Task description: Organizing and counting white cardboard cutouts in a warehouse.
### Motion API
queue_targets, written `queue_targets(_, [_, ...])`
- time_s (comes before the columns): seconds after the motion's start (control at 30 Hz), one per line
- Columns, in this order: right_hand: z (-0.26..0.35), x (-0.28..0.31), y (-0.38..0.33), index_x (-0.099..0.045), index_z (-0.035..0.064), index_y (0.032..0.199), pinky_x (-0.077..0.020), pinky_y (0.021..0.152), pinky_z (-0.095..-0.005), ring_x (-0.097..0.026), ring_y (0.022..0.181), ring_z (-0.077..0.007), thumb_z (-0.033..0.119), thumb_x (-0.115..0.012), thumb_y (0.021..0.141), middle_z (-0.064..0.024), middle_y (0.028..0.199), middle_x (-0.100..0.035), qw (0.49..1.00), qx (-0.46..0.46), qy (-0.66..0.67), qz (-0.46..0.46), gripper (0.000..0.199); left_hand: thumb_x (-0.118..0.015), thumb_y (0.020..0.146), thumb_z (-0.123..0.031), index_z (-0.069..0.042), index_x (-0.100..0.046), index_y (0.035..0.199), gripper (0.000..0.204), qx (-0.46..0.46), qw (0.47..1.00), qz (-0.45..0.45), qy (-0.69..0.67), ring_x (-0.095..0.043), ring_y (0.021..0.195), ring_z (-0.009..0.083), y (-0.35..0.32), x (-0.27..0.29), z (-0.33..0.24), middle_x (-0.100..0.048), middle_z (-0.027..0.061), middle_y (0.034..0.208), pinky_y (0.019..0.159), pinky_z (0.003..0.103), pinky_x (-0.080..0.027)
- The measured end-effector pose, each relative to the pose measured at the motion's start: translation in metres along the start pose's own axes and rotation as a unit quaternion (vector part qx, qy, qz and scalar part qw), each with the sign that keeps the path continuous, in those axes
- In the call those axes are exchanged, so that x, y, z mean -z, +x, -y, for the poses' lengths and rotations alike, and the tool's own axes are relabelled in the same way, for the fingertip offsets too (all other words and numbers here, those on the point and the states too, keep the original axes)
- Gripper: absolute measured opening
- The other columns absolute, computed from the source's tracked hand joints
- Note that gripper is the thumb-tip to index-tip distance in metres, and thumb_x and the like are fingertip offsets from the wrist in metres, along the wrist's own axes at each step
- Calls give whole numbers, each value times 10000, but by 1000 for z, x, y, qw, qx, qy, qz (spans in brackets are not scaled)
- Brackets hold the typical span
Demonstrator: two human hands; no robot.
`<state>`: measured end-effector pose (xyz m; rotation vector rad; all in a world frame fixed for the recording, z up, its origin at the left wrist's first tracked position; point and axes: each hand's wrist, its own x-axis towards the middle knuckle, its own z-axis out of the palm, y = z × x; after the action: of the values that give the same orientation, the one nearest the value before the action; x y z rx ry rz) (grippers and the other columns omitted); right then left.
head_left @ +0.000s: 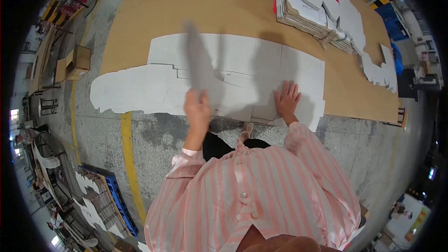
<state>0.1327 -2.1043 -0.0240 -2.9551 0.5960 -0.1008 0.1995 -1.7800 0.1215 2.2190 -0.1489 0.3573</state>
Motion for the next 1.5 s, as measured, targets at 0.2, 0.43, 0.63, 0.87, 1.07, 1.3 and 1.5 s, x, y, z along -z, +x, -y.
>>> queue_targets(0.2, [-29, -36, 8, -214, 126, 1390, -21, 1041, -563, -77, 1337, -357, 472, -408, 852, -147, 1452, -138, 966, -3, -169, 197, 668, -516, 668, -97, 103, -493, 1094, 471, -393, 871, 219, 199, -507, 743, 266, -48, -67, -124, -539, 199, 1040, 620, 353, -442])
queue_targets(0.43, [-10, -12, 0, -204, 125, 1392, -16, 1042, -561, -71, 1338, -357, 473, -387, 861, -144, 1455, -129, 991, 38, -98, 81, 661, -594, 647, -83, -29, -518, 1127, 489, -228, 966, 122, -10, -516, 901, 302, -31, -15, -91, -521, 180, 1122, 771, 376, -425])
queue_targets(0.63, [0, 6, 0, -230, 101, 1379, -37, 1036, -562, -79, 1334, -365, 478, -388, 862, -167, 1443, -152, 1000, 10, 5, 1, 658, -540, 867, -225, -22, -469, 1182, 382, 327, 781, -55, -529, -526, 998, 215, -25, 9, 49, -541, 96, 1133, 864, 319, -416])
queue_targets(0.87, [3, 5, 2, -233, 90, 1377, -57, 1036, -565, -90, 1329, -366, 474, -401, 857, -169, 1437, -161, 1000, 15, -4, 2, 668, -559, 856, -154, 52, -487, 1134, 353, 362, 825, -79, -426, -561, 903, 202, -34, -14, 146, -564, 90, 1075, 784, 325, -453])
queue_targets(1.07, [-8, 5, 2, -231, 93, 1379, -72, 1035, -571, -71, 1333, -360, 474, -415, 855, -167, 1444, -132, 1000, -6, -20, 13, 674, -590, 836, -156, 73, -525, 1076, 338, 271, 933, -79, -222, -573, 791, 182, -46, -22, 126, -597, 85, 985, 681, 302, -466])
queue_targets(1.3, [-3, 4, 3, -211, 113, 1388, -71, 1034, -574, -59, 1337, -349, 493, -396, 860, -152, 1451, -113, 1000, 1, -16, 16, 676, -606, 834, -204, 87, -572, 994, 334, 438, 781, -82, -437, -558, 806, 156, -30, -5, 133, -604, 100, 955, 641, 296, -470])
queue_targets(1.5, [-8, 4, 2, -212, 136, 1389, -69, 1033, -576, -64, 1337, -342, 500, -399, 857, -146, 1452, -111, 1000, -3, -19, 13, 671, -619, 817, -172, 75, -579, 985, 301, 314, 894, -120, -296, -577, 801, 185, -32, -15, 121, -604, 108, 956, 668, 318, -473])
